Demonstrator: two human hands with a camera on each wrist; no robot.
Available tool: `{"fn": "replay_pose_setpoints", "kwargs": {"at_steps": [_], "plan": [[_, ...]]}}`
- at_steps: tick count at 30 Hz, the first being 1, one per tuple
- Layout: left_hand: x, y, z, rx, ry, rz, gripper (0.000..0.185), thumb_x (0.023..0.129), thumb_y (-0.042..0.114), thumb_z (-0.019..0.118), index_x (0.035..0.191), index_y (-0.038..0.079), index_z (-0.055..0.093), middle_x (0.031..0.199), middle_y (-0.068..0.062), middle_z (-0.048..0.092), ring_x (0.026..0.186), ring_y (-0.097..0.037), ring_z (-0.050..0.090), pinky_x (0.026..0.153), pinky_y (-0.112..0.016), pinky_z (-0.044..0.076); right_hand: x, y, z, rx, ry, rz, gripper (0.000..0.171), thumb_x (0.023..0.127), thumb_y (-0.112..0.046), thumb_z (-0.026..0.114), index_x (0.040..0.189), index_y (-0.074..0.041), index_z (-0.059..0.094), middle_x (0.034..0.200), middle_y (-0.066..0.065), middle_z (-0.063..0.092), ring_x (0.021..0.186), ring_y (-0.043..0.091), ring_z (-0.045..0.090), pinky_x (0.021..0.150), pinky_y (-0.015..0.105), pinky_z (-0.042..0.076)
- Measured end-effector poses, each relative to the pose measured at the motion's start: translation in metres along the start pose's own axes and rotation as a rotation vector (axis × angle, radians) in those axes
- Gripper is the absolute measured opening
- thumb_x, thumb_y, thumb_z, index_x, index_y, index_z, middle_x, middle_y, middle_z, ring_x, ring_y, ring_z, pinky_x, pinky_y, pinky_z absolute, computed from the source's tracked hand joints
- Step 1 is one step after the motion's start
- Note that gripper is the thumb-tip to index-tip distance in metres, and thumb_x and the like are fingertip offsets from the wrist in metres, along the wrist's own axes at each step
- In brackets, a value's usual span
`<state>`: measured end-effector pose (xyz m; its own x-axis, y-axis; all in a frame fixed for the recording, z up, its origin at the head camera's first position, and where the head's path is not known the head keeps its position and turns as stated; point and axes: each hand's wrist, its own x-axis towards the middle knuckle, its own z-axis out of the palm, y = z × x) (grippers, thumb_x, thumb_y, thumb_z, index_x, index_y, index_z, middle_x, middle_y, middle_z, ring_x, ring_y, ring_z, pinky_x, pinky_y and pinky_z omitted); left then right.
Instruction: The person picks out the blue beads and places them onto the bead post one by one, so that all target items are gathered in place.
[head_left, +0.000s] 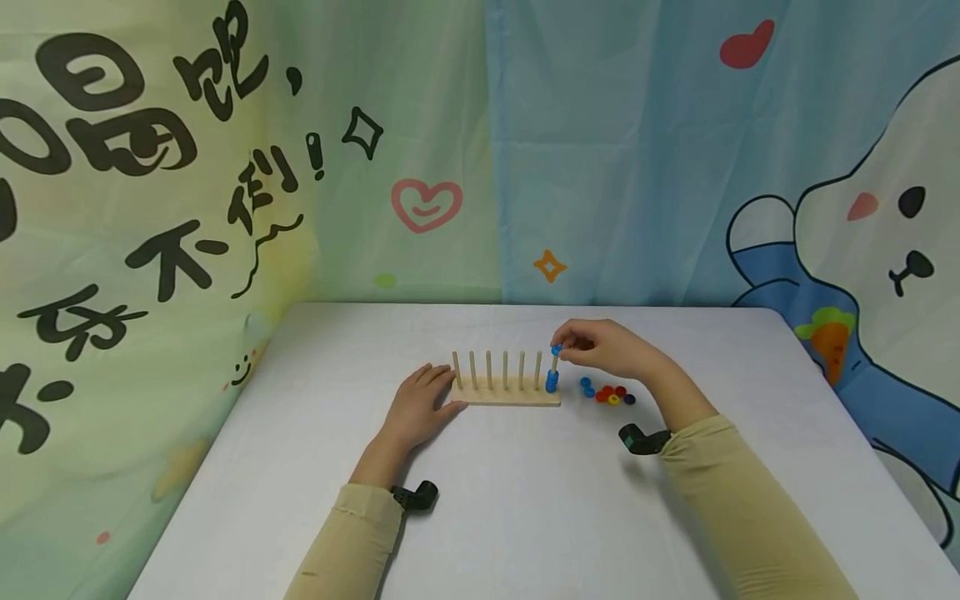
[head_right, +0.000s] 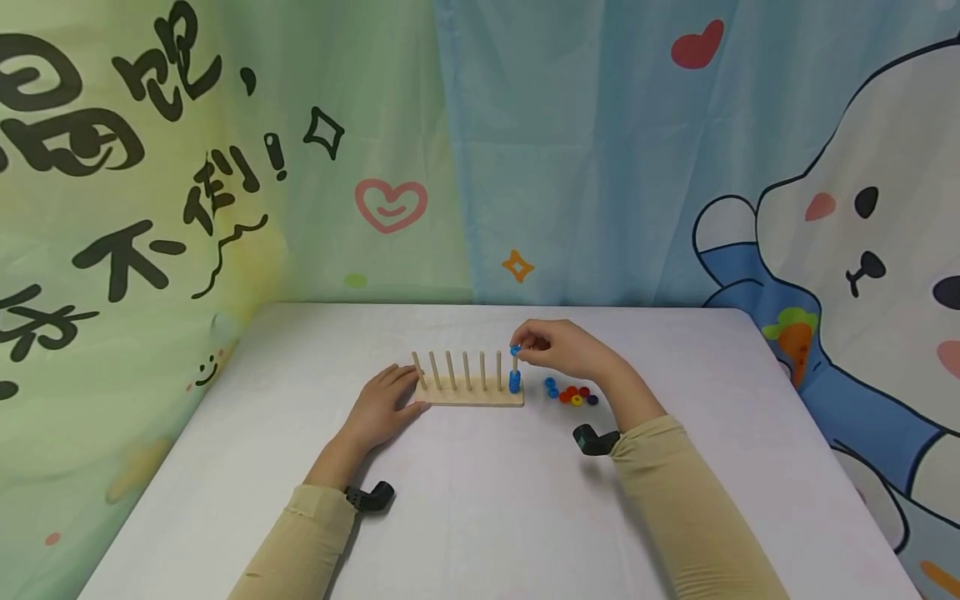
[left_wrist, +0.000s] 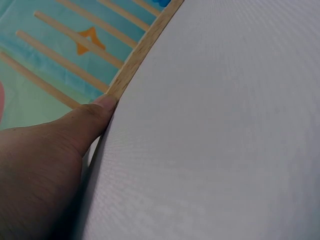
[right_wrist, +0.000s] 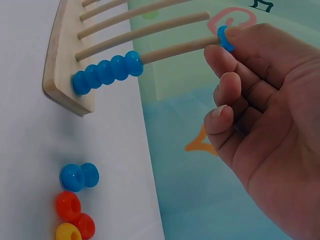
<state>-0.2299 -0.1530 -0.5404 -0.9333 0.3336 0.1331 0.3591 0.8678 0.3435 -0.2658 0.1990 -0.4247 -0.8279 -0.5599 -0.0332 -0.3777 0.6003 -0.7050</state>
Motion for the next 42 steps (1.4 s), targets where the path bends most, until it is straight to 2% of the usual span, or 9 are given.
{"fn": "replay_pose_setpoints", "kwargs": {"at_steps": [7,18,33,37,42], "plan": [[0.0,-0.001,0.001,-0.006,-0.019,-0.016,0.066,0.094,0.055,0.058,0.148,0.018,0.048,0.154,-0.002,0.045,0.148,-0.031,0.032,0.123,-0.049,0.026,0.002,0.006,0.008,-0.027,-0.007,0.019,0.02,0.097,-0.025,0.064,0.116,-0.018,0.066,0.098,0.002,0.068,0.086,0.018,0.059,0.076,0.031,0.054],[0.001,-0.001,0.001,-0.001,0.0,-0.008,0.065,0.094,0.055,0.059,0.147,0.018,0.048,0.153,-0.002,0.046,0.148,-0.031,0.033,0.123,-0.05,0.027,0.005,0.019,0.02,-0.088,-0.034,0.007,0.021,0.096,-0.023,0.066,0.116,-0.017,0.065,0.094,-0.004,0.067,0.083,0.014,0.059,0.078,0.031,0.052],[-0.001,0.0,0.001,0.002,0.015,0.011,0.064,0.094,0.053,0.06,0.146,0.017,0.049,0.152,-0.004,0.048,0.146,-0.033,0.035,0.121,-0.05,0.029,0.008,0.026,0.025,-0.119,-0.066,0.001,0.016,0.096,-0.026,0.066,0.111,-0.022,0.066,0.087,-0.006,0.065,0.076,0.012,0.055,0.071,0.029,0.049],[-0.001,0.0,0.001,0.006,0.014,0.01,0.064,0.094,0.053,0.06,0.146,0.017,0.05,0.152,-0.004,0.048,0.146,-0.032,0.035,0.121,-0.051,0.029,0.008,0.026,0.023,-0.111,-0.08,-0.007,0.018,0.097,-0.027,0.065,0.114,-0.02,0.065,0.089,-0.006,0.066,0.077,0.012,0.056,0.073,0.029,0.05],[0.0,0.0,0.001,0.004,0.017,0.013,0.064,0.094,0.052,0.06,0.146,0.016,0.05,0.151,-0.005,0.048,0.146,-0.033,0.035,0.121,-0.051,0.029,0.005,0.028,0.016,-0.084,-0.087,0.041,0.024,0.098,-0.026,0.063,0.121,-0.019,0.064,0.097,-0.004,0.069,0.086,0.012,0.062,0.079,0.031,0.053]]}}
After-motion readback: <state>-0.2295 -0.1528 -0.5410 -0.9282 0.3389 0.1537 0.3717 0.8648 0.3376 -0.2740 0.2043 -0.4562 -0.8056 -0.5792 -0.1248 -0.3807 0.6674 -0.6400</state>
